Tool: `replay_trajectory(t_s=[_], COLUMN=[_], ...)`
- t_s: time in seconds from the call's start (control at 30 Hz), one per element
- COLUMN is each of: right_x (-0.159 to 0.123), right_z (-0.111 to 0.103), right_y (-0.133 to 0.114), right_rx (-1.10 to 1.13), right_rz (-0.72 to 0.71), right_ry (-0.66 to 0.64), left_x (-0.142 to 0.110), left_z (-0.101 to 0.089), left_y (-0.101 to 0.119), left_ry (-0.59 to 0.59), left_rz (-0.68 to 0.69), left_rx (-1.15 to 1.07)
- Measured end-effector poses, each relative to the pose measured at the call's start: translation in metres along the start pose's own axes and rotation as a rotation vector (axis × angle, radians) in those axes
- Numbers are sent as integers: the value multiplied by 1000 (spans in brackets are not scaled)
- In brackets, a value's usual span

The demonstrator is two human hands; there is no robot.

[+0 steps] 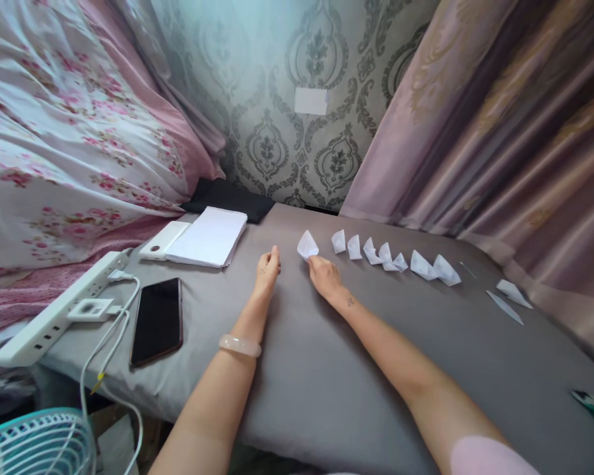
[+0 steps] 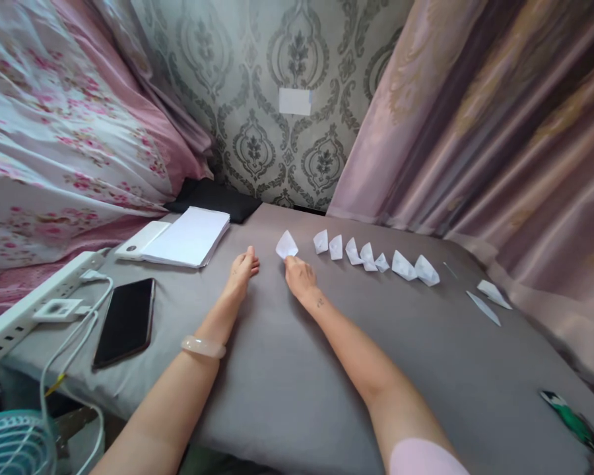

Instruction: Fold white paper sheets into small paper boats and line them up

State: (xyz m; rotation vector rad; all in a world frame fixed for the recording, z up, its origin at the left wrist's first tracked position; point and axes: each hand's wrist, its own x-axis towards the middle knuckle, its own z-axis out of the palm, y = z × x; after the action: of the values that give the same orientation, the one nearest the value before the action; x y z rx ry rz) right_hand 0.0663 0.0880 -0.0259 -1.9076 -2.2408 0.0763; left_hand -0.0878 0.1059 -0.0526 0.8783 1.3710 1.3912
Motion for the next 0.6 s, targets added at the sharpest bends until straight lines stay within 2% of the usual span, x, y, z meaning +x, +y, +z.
replay_trajectory(t_s=[0.1,0.27,0.6], right_x=[32,64,75], right_z=[6,13,13], right_y=[6,17,22], right_rx=[-14,-14,17], right_rz=[114,230,311], right_ry=[12,3,-25], left_x=[3,4,7], left_z=[-3,-3,-4], left_y=[2,4,0], left_ry=[16,28,5], left_rz=[-126,-165,-147], left_rx=[-59,-78,-52])
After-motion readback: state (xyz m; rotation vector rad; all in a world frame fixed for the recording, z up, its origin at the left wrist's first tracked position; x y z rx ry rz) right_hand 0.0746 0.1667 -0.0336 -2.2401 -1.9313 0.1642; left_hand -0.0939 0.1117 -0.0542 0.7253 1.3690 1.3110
